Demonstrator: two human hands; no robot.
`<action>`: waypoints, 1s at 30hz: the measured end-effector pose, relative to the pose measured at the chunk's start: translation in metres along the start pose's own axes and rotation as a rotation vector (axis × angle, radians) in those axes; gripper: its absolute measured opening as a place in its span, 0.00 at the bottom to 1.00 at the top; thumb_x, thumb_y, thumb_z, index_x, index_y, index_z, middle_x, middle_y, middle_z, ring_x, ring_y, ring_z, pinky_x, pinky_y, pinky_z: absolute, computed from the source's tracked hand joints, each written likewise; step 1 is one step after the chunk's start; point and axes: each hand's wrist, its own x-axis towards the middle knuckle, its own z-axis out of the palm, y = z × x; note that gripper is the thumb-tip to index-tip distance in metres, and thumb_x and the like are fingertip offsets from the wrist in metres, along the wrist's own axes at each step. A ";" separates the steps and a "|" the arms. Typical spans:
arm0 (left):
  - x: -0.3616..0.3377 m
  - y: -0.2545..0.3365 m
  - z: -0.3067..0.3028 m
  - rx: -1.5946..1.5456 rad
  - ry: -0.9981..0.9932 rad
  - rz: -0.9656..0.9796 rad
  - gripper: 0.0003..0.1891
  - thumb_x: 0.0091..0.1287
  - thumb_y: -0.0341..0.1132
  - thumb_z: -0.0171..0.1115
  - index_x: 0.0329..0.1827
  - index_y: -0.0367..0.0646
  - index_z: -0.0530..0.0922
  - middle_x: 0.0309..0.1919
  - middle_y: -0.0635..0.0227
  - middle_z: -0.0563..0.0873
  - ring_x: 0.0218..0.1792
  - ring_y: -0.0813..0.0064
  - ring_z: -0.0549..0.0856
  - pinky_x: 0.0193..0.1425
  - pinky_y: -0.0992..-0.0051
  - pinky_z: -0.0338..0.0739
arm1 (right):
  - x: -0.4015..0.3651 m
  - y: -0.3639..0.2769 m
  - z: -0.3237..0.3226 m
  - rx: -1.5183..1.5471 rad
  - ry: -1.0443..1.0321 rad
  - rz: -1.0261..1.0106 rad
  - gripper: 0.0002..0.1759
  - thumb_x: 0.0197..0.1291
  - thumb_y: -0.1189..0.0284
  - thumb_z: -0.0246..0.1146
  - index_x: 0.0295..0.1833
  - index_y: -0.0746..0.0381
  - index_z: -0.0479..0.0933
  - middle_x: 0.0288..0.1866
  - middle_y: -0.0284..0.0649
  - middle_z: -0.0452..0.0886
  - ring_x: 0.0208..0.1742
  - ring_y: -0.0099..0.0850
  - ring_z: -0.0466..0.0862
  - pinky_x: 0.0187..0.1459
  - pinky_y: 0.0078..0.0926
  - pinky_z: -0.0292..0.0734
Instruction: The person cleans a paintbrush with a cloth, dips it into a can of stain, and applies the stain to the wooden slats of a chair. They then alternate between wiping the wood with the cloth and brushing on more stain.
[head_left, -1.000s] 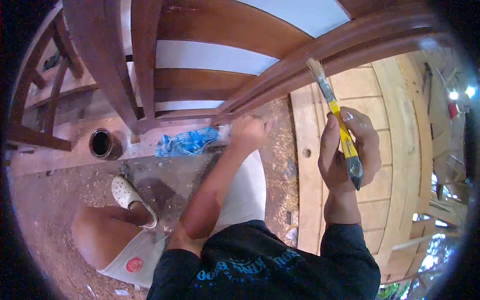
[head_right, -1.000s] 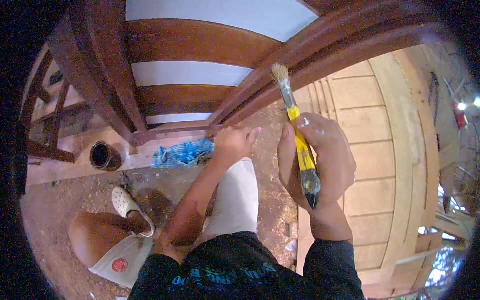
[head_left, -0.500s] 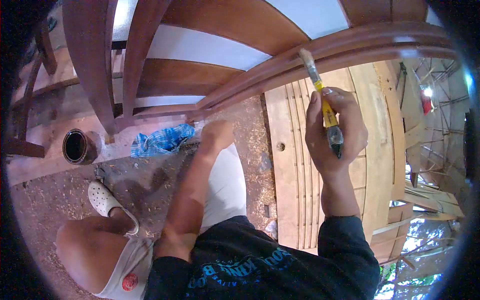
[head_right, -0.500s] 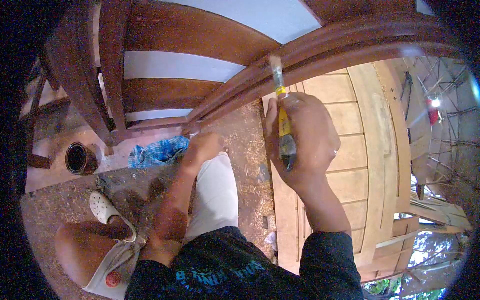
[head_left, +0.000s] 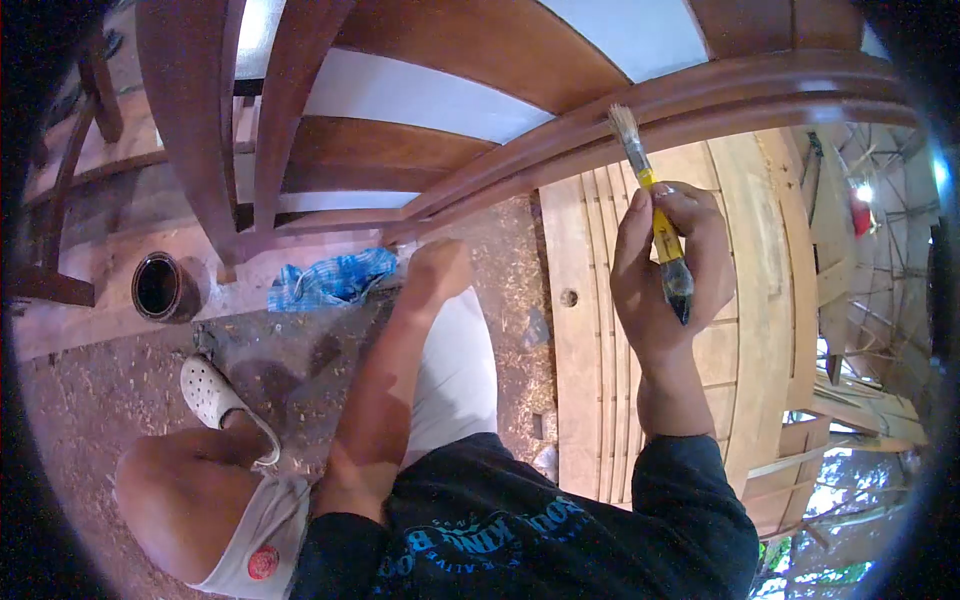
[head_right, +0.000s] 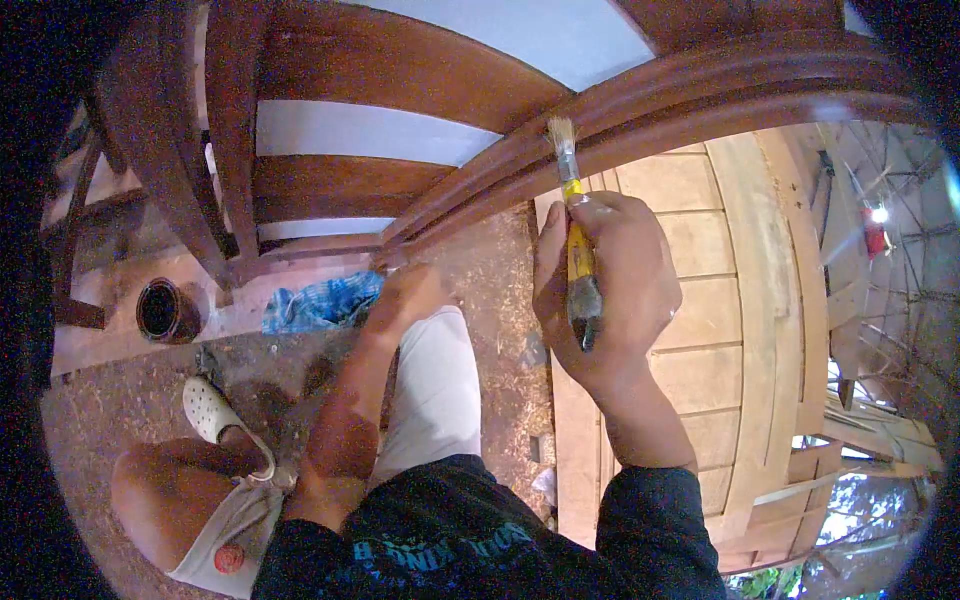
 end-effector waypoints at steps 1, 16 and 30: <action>-0.001 -0.001 0.001 -0.015 0.021 0.017 0.11 0.57 0.32 0.56 0.34 0.40 0.87 0.40 0.48 0.87 0.45 0.50 0.86 0.51 0.58 0.80 | -0.001 0.001 0.000 0.038 -0.026 0.003 0.11 0.50 0.82 0.70 0.37 0.64 0.76 0.32 0.47 0.81 0.31 0.43 0.83 0.32 0.33 0.79; 0.010 -0.007 0.008 0.036 -0.082 0.081 0.11 0.57 0.35 0.61 0.37 0.42 0.87 0.44 0.49 0.87 0.47 0.54 0.86 0.51 0.58 0.80 | -0.012 -0.018 -0.034 0.340 -0.148 0.064 0.08 0.58 0.88 0.60 0.42 0.67 0.74 0.35 0.52 0.81 0.34 0.37 0.83 0.37 0.27 0.79; -0.086 0.014 -0.141 0.004 0.077 -0.075 0.14 0.57 0.42 0.65 0.36 0.39 0.85 0.28 0.57 0.87 0.33 0.61 0.87 0.43 0.62 0.80 | -0.043 -0.028 0.025 1.426 0.115 0.242 0.12 0.53 0.78 0.65 0.45 0.65 0.80 0.41 0.49 0.85 0.38 0.40 0.86 0.42 0.29 0.81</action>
